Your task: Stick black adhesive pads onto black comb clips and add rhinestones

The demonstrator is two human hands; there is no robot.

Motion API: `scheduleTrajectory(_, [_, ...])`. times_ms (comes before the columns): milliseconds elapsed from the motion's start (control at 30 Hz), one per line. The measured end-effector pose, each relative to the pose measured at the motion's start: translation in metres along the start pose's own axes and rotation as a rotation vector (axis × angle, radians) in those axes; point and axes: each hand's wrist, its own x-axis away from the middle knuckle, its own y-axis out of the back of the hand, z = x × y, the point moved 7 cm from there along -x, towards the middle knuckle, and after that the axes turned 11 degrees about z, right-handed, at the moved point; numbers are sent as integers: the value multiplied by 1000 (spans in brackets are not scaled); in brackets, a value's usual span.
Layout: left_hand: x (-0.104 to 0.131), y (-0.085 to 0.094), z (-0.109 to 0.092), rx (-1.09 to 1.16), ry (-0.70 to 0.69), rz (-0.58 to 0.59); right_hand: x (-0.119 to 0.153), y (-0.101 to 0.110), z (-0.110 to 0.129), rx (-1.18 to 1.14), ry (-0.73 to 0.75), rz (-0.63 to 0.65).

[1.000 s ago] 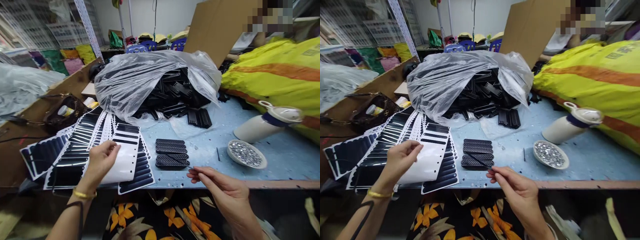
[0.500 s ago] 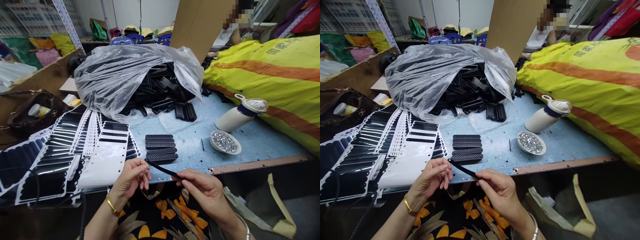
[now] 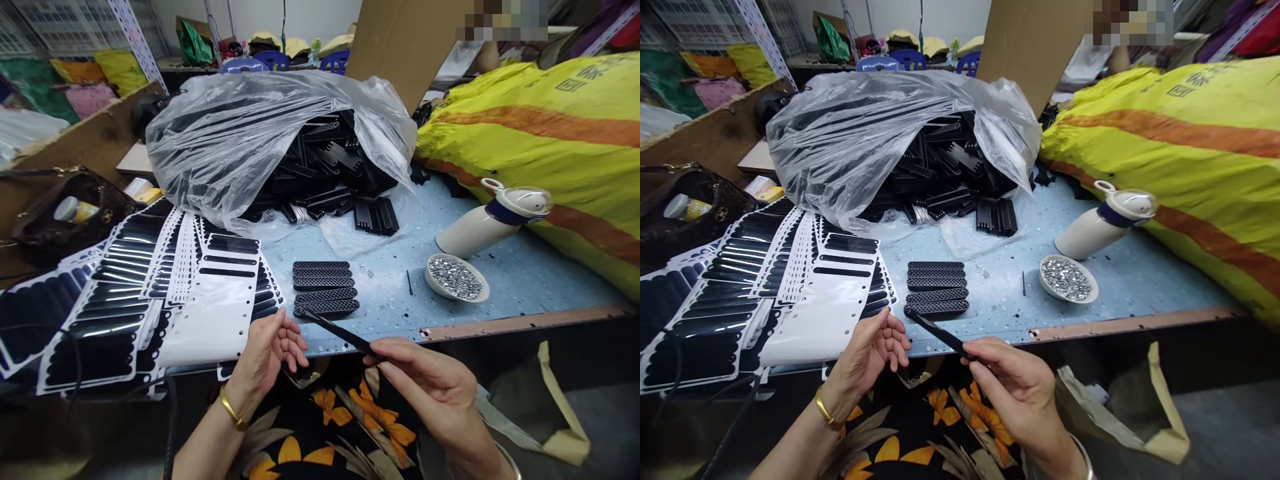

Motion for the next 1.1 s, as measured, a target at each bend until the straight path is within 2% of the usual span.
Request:
scheduleTrajectory(133, [0, -7, -2, 23, -4, 68, -1, -4, 5, 38, 21, 35])
scheduleTrajectory(300, [-1, 0, -13, -44, -70, 14, -1, -14, -18, -19, -67, 197])
scheduleTrajectory(367, [-1, 6, -17, -54, -104, -36, 0, -11, -29, -76, -135, 198])
scheduleTrajectory(433, [-2, 9, -20, -65, -125, -66, -3, -4, -34, -46, -160, 130])
scheduleTrajectory(500, [-2, 7, -19, -81, -117, -61, -7, 1, -27, 92, -104, 54])
scheduleTrajectory(567, [-3, 3, -17, -90, -105, -48, -14, -4, -13, 260, 30, 20])
scheduleTrajectory(667, [-4, -3, -13, -76, -105, -37, -19, -22, 4, 445, 238, 48])
scheduleTrajectory(733, [-3, -5, -10, -60, -100, -28, -21, -33, 4, 544, 309, 90])
scheduleTrajectory(867, [-2, -7, -4, -35, -84, -19, -20, -43, -4, 683, 367, 142])
scheduleTrajectory(1000, [-1, -7, -3, -33, -74, -25, -19, -43, -8, 663, 370, 219])
scheduleTrajectory(1100, [-4, -5, -3, -121, -72, -21, -18, -39, -3, 659, 360, 200])
